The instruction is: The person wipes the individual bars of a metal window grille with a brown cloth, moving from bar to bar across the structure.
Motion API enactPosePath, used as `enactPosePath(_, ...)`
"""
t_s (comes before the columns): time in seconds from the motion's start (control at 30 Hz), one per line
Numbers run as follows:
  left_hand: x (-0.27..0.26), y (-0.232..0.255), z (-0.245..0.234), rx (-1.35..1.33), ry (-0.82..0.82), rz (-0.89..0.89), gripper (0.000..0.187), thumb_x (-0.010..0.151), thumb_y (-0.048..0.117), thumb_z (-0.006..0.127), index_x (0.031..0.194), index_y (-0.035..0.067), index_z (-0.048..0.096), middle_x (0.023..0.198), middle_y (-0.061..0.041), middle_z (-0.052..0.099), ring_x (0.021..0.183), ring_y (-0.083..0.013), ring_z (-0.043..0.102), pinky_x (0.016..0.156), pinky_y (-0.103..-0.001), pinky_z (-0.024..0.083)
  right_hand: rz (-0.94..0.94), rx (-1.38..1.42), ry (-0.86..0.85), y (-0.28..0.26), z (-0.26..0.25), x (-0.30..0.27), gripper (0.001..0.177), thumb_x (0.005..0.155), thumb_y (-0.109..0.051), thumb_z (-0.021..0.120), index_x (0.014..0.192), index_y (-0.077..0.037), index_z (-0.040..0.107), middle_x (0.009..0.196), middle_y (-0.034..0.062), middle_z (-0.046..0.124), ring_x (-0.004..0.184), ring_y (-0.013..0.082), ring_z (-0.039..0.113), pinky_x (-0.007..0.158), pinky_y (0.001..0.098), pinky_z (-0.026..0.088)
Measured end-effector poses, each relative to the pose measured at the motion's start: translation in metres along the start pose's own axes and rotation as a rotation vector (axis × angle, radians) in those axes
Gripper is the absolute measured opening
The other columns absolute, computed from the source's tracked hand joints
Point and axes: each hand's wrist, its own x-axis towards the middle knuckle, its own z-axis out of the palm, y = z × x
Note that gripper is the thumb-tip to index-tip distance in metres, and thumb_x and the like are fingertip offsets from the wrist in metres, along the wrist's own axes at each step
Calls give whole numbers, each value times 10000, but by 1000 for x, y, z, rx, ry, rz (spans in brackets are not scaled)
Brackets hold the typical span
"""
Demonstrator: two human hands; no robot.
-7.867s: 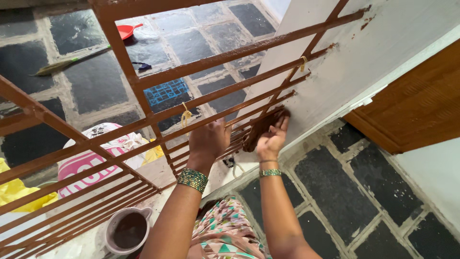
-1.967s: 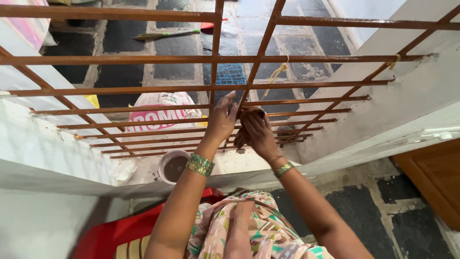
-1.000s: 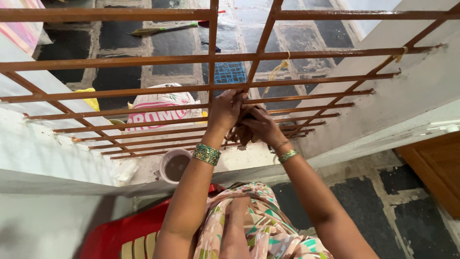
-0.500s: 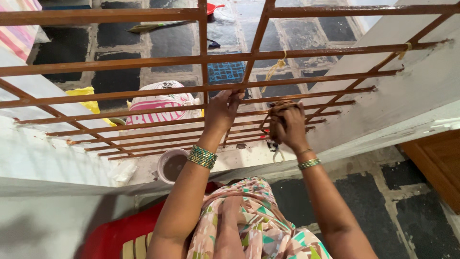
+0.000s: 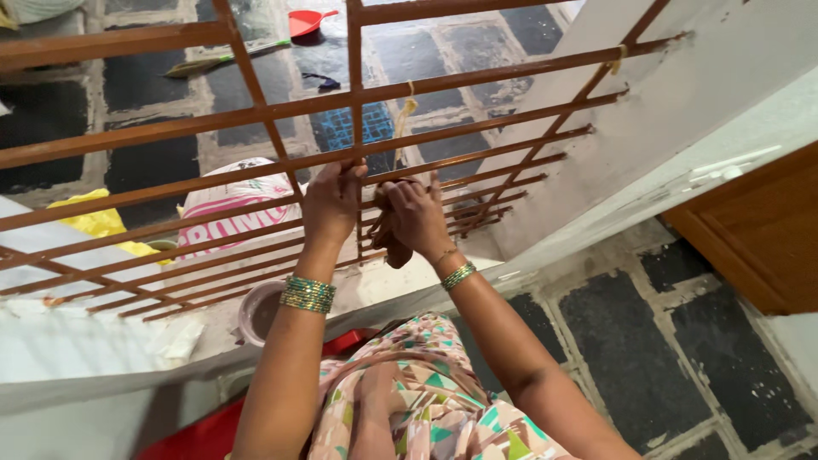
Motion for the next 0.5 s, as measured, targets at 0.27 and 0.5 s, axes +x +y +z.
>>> enactPosePath(0.27,-4,0,6,-17,22,-23,215,1028,293,618,1102,111,705,944,-105,768,838,-284,756,695,-400,566,178,-136,-26,134,-31,-31,462,847,-146,682,1304,-119,621,1183,133,700,1179,308,632,1232,650,-5)
enactPosePath(0.5,-5,-1,12,1,-14,-66,213,1065,271,543,1150,114,659,1101,-114,730,967,-297,729,774,-421,564,137,11,221,171,-12,-80,644,1004,-118,641,1610,-139,423,1494,205,582,1386,393,512,1290,517,228)
